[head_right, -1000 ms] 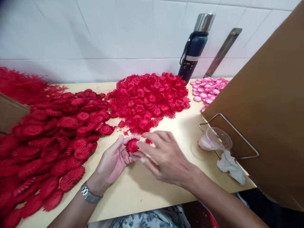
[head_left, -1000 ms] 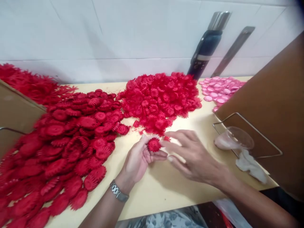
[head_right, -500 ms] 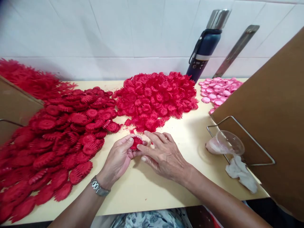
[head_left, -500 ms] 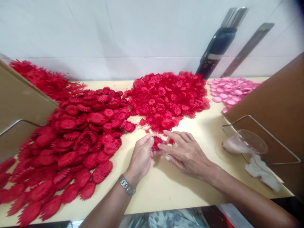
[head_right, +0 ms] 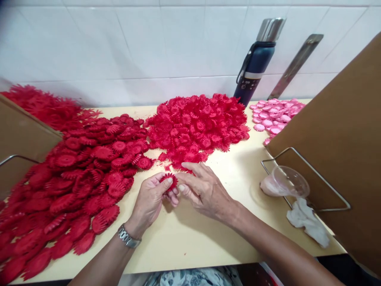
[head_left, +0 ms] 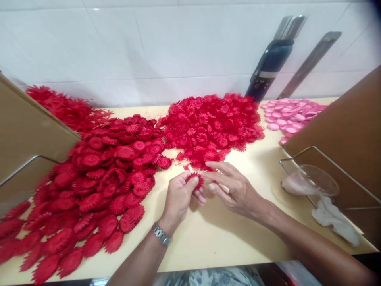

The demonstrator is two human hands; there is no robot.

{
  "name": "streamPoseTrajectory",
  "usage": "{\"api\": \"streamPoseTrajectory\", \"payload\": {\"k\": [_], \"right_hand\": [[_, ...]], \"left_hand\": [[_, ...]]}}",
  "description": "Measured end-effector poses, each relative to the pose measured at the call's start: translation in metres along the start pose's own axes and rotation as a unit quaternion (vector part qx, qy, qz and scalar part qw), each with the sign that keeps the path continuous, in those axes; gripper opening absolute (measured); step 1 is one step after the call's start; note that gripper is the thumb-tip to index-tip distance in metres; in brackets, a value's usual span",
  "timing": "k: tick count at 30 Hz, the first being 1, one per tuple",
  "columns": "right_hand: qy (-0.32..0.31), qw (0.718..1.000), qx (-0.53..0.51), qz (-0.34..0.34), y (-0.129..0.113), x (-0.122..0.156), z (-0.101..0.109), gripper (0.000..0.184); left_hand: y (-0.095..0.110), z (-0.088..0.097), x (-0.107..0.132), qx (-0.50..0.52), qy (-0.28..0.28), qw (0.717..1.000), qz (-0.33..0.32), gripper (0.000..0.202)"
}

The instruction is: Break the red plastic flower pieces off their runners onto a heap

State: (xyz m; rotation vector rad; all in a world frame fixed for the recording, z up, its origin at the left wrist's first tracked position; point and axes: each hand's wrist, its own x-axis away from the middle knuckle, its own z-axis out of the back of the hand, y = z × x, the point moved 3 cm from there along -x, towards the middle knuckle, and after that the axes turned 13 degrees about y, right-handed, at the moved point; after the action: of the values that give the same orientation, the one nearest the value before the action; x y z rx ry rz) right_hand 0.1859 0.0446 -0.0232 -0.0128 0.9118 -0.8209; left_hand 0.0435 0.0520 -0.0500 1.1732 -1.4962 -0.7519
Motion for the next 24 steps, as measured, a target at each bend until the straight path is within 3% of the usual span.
{"api": "streamPoseTrajectory", "payload": {"k": [5,9,14,17,21,24], "right_hand": [[0.019,0.998,-0.056,-0.017,0.001,-0.015,0.001,0.023],[0.02,0.989,-0.128,-0.077,-0.003,-0.03,-0.002,0.016],[-0.078,0.944,-0.232,-0.222,-0.003,-0.037,-0.022,0.004],[-0.108,0.917,-0.284,-0.258,-0.002,-0.035,-0.032,0.005],[-0.034,0.945,-0.195,-0.259,0.008,-0.029,-0.036,0.017],[0.042,0.973,-0.106,-0.199,0.015,-0.026,-0.036,0.021]], "left_hand": [[0.001,0.007,-0.002,-0.048,0.015,0.998,-0.025,0.028],[0.005,0.01,-0.004,-0.067,0.047,0.995,-0.054,0.035],[0.006,0.014,-0.005,-0.095,0.082,0.99,-0.069,0.044],[0.005,0.016,-0.006,-0.099,0.076,0.99,-0.069,0.046],[0.003,0.011,-0.006,-0.119,0.014,0.989,-0.085,0.032],[0.001,0.009,-0.007,-0.131,0.007,0.989,-0.066,0.019]]}}
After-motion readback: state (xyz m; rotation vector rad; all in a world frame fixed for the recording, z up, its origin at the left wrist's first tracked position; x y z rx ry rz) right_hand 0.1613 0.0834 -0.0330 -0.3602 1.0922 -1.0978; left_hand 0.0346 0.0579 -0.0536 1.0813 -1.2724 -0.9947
